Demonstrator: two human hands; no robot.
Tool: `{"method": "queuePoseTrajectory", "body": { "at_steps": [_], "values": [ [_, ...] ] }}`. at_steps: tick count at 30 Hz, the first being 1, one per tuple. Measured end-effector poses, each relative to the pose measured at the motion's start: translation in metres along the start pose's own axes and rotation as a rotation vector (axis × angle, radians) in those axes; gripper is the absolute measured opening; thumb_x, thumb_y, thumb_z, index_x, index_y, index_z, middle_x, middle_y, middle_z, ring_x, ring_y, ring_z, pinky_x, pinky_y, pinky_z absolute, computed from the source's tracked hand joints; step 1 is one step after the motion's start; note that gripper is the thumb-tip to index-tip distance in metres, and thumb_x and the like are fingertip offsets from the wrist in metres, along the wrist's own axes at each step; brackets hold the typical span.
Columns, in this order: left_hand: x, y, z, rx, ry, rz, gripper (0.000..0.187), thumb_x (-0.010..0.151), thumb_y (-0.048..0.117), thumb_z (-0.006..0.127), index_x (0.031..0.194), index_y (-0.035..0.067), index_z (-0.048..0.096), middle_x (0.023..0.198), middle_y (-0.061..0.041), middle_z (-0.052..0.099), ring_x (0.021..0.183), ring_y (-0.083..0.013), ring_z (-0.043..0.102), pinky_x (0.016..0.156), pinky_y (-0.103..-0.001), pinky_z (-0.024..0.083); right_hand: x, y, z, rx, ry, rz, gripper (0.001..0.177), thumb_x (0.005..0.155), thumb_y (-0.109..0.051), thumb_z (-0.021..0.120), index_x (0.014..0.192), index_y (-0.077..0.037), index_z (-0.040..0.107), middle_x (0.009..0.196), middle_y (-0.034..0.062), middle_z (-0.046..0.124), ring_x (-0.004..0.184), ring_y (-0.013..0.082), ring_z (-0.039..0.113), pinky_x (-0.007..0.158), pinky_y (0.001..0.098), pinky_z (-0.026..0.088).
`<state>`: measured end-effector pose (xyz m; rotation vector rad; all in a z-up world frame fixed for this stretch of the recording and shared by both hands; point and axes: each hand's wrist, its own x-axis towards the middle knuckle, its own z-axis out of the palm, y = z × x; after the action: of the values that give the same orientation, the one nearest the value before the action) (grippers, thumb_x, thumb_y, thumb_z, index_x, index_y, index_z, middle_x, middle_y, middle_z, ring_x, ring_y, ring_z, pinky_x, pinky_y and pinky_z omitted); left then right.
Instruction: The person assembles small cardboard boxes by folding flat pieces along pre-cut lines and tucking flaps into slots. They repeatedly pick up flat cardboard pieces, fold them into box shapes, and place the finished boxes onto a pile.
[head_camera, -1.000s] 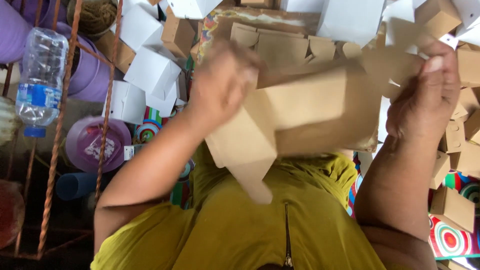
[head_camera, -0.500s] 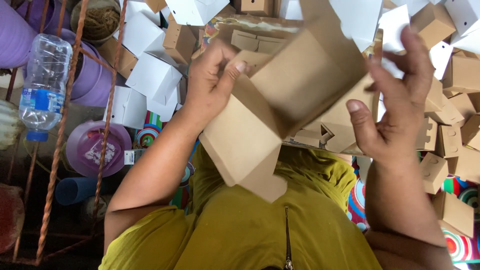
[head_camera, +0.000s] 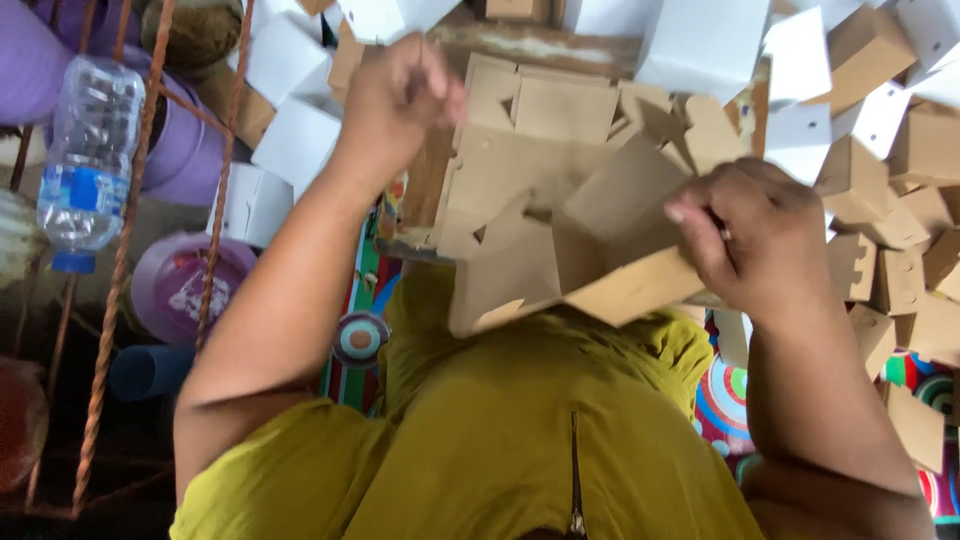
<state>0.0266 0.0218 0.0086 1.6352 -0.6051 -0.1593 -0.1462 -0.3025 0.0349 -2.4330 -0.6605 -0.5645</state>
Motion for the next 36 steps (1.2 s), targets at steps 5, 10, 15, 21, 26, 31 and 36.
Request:
{"method": "queuePoseTrajectory", "body": {
  "at_steps": [5,10,15,21,26,31,36],
  "values": [
    [-0.013,0.056,0.042,0.186,-0.265,0.289,0.011,0.101,0.026,0.069,0.102,0.015,0.066,0.099,0.001,0.069,0.094,-0.0138,0.067,0.089,-0.032,0.052,0.005,0.013,0.010,0.022,0.078,-0.015,0.026,0.112,-0.015,0.059,0.093,0.000,0.068,0.074,0.0112,0.064,0.067,0.0244,0.064,0.064,0.0395,0.051],
    [-0.037,0.094,0.082,0.650,-0.569,0.058,0.035,0.079,0.048,0.081,0.105,0.028,0.067,0.090,0.004,0.075,0.090,-0.0213,0.069,0.063,-0.041,0.047,0.013,0.002,-0.005,-0.028,0.134,0.160,0.018,0.119,0.000,0.070,0.103,0.008,0.067,0.085,0.0151,0.064,0.072,0.0240,0.058,0.064,0.0362,0.043],
    [-0.033,0.085,0.083,0.318,-0.571,-0.026,0.027,0.089,0.010,0.077,0.103,0.015,0.055,0.089,-0.002,0.074,0.078,-0.0125,0.071,0.069,-0.028,0.055,0.018,0.000,-0.009,0.070,0.154,0.279,0.016,0.122,0.003,0.074,0.109,0.005,0.066,0.099,0.0125,0.064,0.083,0.0205,0.056,0.076,0.0324,0.044],
    [-0.028,0.088,0.072,0.356,-0.493,0.129,0.019,0.090,0.006,0.075,0.090,0.021,0.064,0.076,0.005,0.068,0.069,-0.0075,0.064,0.061,-0.024,0.050,0.035,-0.012,-0.030,0.265,0.066,0.185,0.027,0.103,-0.002,0.081,0.086,0.004,0.061,0.073,0.0081,0.049,0.066,0.0157,0.040,0.065,0.0298,0.031],
    [-0.029,0.085,0.060,0.484,-0.343,0.366,0.016,0.093,0.005,0.065,0.085,0.018,0.061,0.067,0.005,0.059,0.059,-0.0133,0.050,0.057,-0.031,0.038,0.036,-0.012,-0.033,0.234,-0.087,0.113,0.012,0.101,0.003,0.076,0.093,0.001,0.067,0.082,0.0089,0.061,0.070,0.0164,0.050,0.066,0.0285,0.040],
    [-0.030,0.092,0.050,0.500,-0.331,0.425,0.020,0.097,0.003,0.064,0.088,0.015,0.050,0.066,-0.002,0.049,0.059,-0.0179,0.045,0.058,-0.034,0.034,0.019,0.010,-0.035,0.270,0.026,0.104,0.016,0.108,0.005,0.071,0.096,0.003,0.061,0.084,0.0121,0.059,0.074,0.0194,0.053,0.074,0.0324,0.042],
    [-0.026,0.096,0.030,0.399,-0.358,0.378,0.020,0.104,0.001,0.055,0.094,0.014,0.044,0.084,-0.001,0.044,0.072,-0.0151,0.042,0.065,-0.031,0.032,-0.013,0.061,-0.024,0.416,0.303,0.185,0.028,0.110,0.000,0.076,0.098,-0.002,0.051,0.090,0.0109,0.050,0.082,0.0185,0.043,0.081,0.0328,0.031]
  ]
}}
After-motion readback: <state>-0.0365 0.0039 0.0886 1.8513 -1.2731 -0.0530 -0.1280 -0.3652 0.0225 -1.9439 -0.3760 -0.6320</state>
